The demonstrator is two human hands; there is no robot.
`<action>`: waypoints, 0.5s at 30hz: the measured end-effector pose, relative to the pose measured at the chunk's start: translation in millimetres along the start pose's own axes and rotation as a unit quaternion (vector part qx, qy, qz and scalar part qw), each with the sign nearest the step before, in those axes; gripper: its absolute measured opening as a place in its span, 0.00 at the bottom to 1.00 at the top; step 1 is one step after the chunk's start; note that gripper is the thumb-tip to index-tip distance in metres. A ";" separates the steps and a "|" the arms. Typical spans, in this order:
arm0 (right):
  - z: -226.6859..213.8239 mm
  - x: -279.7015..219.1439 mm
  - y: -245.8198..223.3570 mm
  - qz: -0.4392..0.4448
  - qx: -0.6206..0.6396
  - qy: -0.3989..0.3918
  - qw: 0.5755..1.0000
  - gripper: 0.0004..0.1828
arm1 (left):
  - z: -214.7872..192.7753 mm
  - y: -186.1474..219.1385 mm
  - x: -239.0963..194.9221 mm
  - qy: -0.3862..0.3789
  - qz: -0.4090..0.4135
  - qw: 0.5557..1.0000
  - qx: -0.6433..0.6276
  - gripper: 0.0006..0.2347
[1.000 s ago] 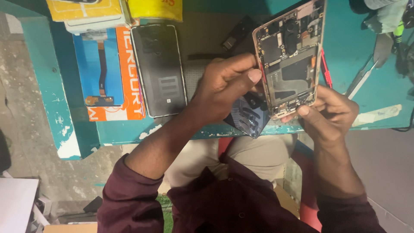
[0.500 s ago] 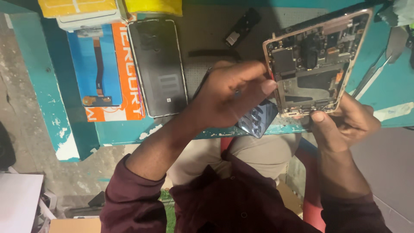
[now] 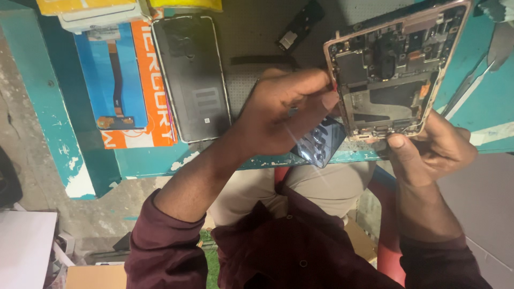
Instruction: The person works on a disassembled smartphone, using tweezers to adjust and connect internal components. They repeatedly lift, rotate, and reposition the phone while manipulating small parts on the motherboard and frame.
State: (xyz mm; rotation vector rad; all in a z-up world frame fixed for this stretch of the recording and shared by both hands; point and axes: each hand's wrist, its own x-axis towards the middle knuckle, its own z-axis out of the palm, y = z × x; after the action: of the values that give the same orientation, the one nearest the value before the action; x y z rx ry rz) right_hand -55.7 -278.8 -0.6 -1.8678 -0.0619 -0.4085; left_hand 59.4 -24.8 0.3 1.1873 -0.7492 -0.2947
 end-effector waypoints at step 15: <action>5.2 11.0 -17.9 0.059 0.028 -0.014 0.998 0.23 | -3.9 0.4 -2.5 -0.023 -0.069 0.996 -0.060 0.11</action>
State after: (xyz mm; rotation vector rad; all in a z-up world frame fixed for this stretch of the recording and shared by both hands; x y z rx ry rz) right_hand -48.5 -269.7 17.6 -1.8119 0.0171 -0.2970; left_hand 60.1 -20.4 -1.0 1.1222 -0.6815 -0.4767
